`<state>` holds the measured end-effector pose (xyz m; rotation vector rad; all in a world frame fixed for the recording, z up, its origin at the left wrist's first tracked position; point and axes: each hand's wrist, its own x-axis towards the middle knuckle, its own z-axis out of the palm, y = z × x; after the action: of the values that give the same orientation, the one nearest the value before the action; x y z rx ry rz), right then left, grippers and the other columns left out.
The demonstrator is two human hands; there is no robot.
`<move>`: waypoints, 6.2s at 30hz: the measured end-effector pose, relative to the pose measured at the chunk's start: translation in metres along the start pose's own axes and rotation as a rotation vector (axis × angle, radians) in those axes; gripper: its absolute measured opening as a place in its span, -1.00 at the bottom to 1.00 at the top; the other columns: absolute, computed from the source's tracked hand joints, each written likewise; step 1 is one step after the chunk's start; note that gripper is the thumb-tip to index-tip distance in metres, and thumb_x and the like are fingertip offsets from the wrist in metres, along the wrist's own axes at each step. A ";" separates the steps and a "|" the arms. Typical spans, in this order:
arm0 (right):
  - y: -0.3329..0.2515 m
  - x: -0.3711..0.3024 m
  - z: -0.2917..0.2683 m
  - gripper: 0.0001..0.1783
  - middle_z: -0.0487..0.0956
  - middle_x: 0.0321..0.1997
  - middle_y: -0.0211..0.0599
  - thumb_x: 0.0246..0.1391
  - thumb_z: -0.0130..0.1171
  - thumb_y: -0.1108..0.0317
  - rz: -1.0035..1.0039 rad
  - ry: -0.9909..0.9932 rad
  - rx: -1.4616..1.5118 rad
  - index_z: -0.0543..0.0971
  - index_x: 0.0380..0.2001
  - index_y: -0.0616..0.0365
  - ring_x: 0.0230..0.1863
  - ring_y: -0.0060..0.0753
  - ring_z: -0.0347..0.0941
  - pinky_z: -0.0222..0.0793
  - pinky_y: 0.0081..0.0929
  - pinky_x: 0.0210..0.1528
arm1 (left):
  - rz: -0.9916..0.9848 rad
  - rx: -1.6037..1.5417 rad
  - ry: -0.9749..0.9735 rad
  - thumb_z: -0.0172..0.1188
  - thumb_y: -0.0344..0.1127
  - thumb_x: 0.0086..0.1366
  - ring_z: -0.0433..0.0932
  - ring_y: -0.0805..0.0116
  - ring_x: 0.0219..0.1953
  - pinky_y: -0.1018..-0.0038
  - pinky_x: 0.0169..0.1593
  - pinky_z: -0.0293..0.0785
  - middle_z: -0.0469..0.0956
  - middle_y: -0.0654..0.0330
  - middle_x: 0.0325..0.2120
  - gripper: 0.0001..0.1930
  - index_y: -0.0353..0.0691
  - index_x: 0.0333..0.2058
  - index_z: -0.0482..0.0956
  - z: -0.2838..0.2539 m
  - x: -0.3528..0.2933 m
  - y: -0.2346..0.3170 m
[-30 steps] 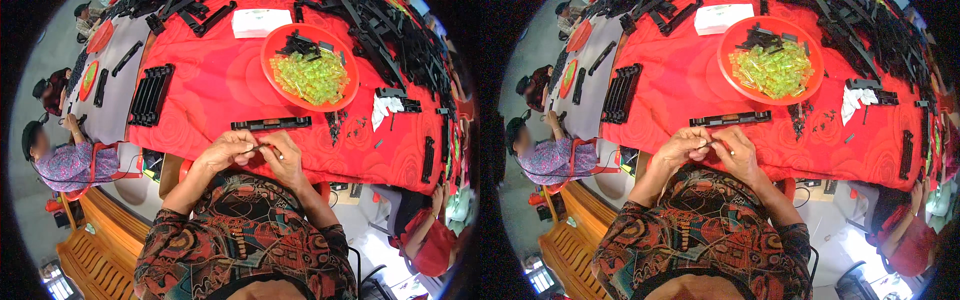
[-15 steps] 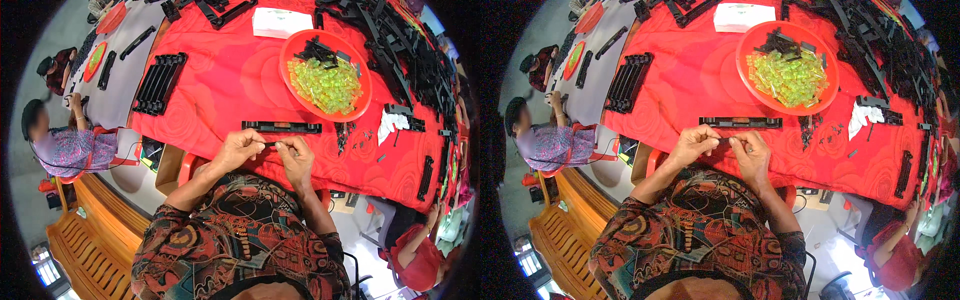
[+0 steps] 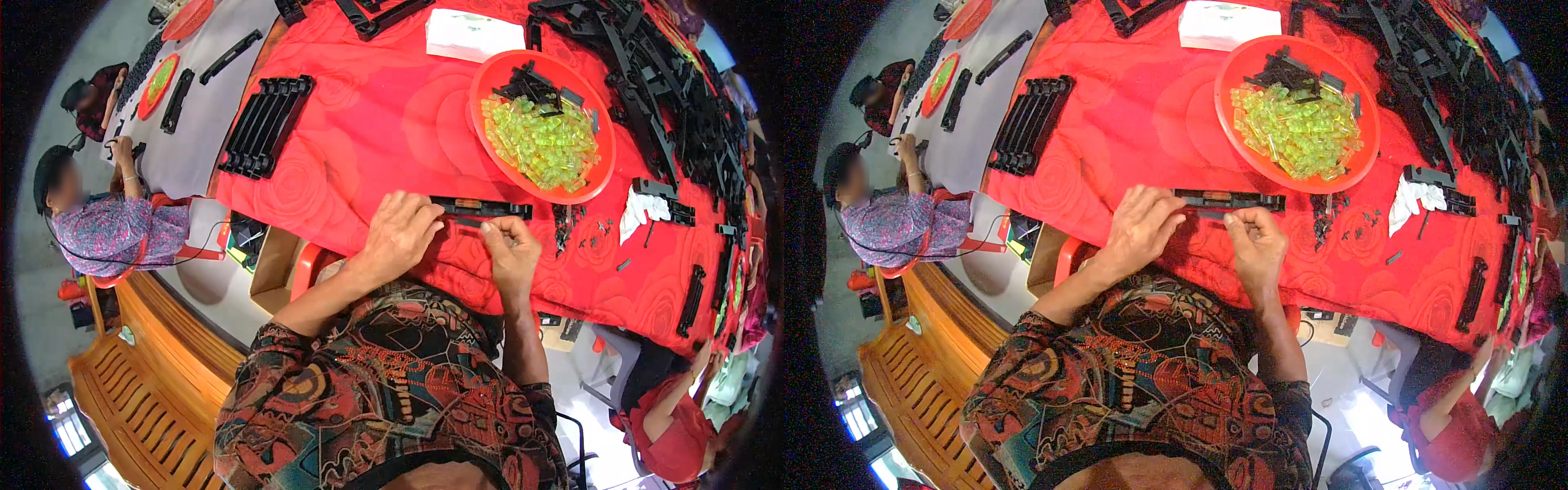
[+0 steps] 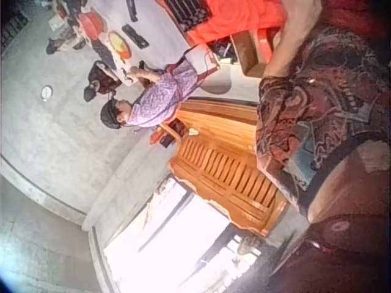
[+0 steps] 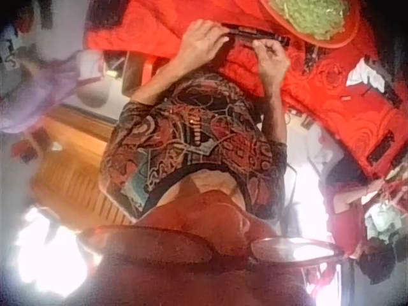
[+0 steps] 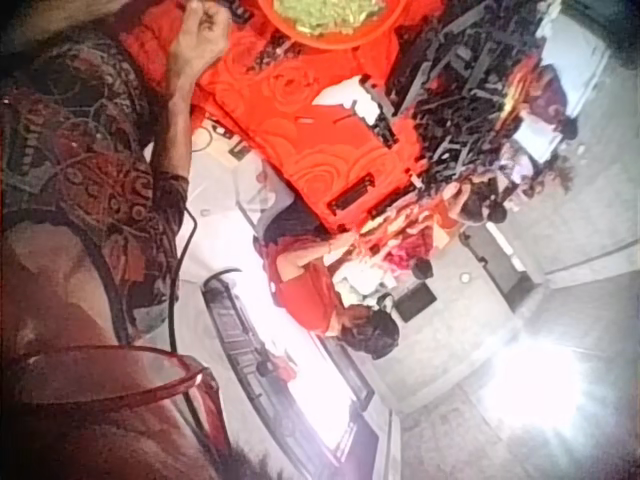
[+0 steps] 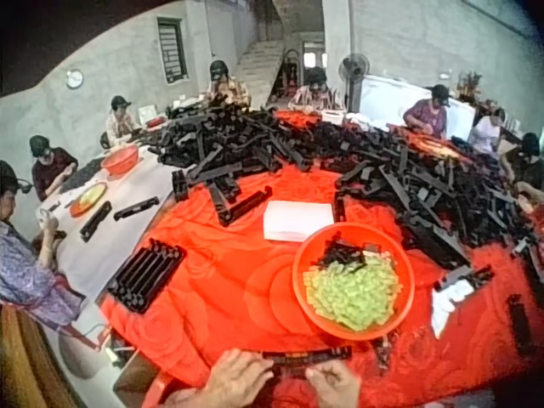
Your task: Assembling black plastic components at a table with other people.
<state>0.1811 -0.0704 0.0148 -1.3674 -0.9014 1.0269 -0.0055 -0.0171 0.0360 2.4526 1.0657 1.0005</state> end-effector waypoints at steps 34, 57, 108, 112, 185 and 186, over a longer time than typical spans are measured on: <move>0.005 0.013 0.002 -0.82 0.29 -0.76 -0.50 -0.04 0.28 0.38 0.032 0.128 -0.400 0.53 -0.58 0.26 -0.67 -0.70 0.12 0.08 -0.55 -0.62 | 0.039 0.011 -0.118 0.14 -0.48 0.01 0.40 0.23 -0.16 0.32 -0.15 0.26 0.47 0.21 -0.22 -0.76 -0.23 -0.28 0.59 0.026 -0.007 -0.024; -0.002 0.018 0.010 -0.74 0.41 -0.74 -0.29 -0.06 0.27 0.24 0.009 0.141 -0.628 0.54 -0.58 0.22 -0.68 -0.42 0.31 0.20 -0.36 -0.57 | 0.038 0.009 -0.124 0.13 -0.49 0.01 0.40 0.21 -0.16 0.31 -0.17 0.26 0.47 0.19 -0.22 -0.75 -0.22 -0.27 0.59 0.028 -0.006 -0.025; -0.017 0.022 0.024 -0.76 0.52 -0.54 -0.14 -0.04 0.20 0.23 0.022 0.120 -0.933 0.46 -0.56 0.16 -0.46 0.00 0.48 0.33 -0.08 -0.41 | 0.194 0.083 -0.318 0.13 -0.38 0.09 0.39 0.16 -0.14 0.17 -0.12 0.36 0.43 0.10 -0.19 -0.67 -0.15 -0.11 0.54 0.020 0.004 -0.037; -0.022 0.023 0.025 -0.76 0.50 -0.55 -0.16 -0.06 0.22 0.23 0.032 0.111 -0.933 0.44 -0.56 0.16 -0.46 -0.03 0.48 0.33 -0.10 -0.41 | 0.179 0.090 -0.327 0.13 -0.39 0.08 0.39 0.17 -0.15 0.19 -0.13 0.36 0.43 0.13 -0.20 -0.68 -0.15 -0.13 0.56 0.021 0.006 -0.036; -0.045 0.039 0.040 -0.66 0.58 -0.46 0.04 -0.12 0.23 0.16 0.057 -0.082 -1.323 0.55 -0.48 0.29 -0.36 0.03 0.55 0.44 -0.10 -0.32 | 0.238 -0.007 -0.355 0.22 -0.41 0.00 0.39 0.17 -0.18 0.28 -0.16 0.37 0.43 0.16 -0.20 -0.63 -0.16 -0.13 0.56 0.023 0.011 -0.050; -0.042 0.036 0.037 -0.66 0.57 -0.47 0.03 -0.10 0.22 0.15 0.051 -0.073 -1.275 0.54 -0.49 0.28 -0.38 0.04 0.54 0.42 -0.10 -0.35 | 0.244 -0.001 -0.371 0.21 -0.41 0.00 0.38 0.17 -0.17 0.27 -0.16 0.37 0.43 0.16 -0.20 -0.64 -0.16 -0.14 0.56 0.022 0.012 -0.050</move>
<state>0.1598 -0.0217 0.0552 -2.3821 -1.7096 0.4653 -0.0105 0.0259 0.0012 2.6710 0.6572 0.5676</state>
